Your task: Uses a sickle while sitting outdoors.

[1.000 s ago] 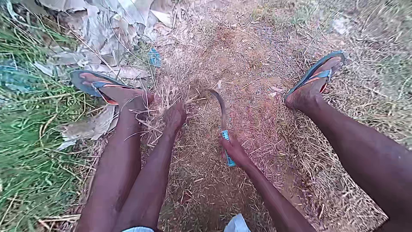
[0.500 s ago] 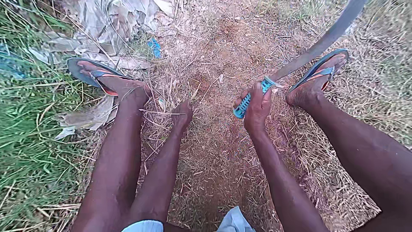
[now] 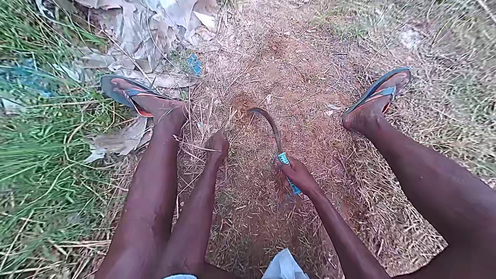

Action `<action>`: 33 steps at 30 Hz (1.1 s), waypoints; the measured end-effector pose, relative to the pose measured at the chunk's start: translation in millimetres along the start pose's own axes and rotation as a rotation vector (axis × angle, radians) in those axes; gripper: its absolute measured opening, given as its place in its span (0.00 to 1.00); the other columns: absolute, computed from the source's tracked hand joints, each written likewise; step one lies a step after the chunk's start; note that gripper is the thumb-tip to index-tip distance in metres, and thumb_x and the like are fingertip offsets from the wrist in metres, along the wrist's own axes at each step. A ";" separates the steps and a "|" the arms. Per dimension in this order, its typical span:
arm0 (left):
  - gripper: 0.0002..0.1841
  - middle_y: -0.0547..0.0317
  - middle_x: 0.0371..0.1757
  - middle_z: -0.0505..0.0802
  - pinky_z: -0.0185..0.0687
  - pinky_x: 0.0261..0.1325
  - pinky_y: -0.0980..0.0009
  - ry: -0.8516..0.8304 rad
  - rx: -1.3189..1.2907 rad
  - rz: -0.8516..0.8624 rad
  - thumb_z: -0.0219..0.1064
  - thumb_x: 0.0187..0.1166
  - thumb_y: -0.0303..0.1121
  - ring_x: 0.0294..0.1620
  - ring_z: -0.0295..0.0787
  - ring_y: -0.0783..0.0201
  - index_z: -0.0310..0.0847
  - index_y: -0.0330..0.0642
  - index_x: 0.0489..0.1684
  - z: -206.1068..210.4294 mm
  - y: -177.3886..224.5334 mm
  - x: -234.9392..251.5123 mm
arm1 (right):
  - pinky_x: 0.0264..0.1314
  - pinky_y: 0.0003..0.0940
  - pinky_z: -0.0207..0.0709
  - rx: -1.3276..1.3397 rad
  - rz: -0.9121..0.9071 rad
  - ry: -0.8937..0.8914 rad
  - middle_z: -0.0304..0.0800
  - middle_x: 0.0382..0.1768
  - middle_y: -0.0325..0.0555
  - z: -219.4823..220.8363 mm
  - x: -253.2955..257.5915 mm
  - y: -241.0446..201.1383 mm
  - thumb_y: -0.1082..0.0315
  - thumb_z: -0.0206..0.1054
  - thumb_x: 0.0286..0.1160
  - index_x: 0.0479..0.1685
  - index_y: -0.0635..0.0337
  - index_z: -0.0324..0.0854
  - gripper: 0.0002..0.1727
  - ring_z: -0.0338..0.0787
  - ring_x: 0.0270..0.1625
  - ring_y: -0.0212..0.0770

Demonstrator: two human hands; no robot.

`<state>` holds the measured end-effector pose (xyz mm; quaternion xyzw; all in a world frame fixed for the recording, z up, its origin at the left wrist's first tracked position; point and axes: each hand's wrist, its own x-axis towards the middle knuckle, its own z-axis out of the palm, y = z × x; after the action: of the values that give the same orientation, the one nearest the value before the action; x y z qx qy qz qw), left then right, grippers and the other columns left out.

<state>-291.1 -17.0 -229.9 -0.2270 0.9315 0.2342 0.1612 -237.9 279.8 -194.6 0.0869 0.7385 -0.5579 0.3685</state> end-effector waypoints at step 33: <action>0.23 0.24 0.70 0.83 0.67 0.78 0.34 0.104 -0.241 -0.069 0.44 0.96 0.36 0.74 0.79 0.30 0.72 0.27 0.77 -23.7 -17.9 0.1 | 0.31 0.40 0.85 0.027 -0.062 0.034 0.81 0.28 0.45 68.9 16.2 10.2 0.54 0.50 0.93 0.66 0.63 0.71 0.22 0.85 0.23 0.41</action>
<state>-286.9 -43.2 -216.6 -0.2884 0.8953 0.3268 0.0922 -213.1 217.7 -220.1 0.0786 0.7396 -0.5772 0.3371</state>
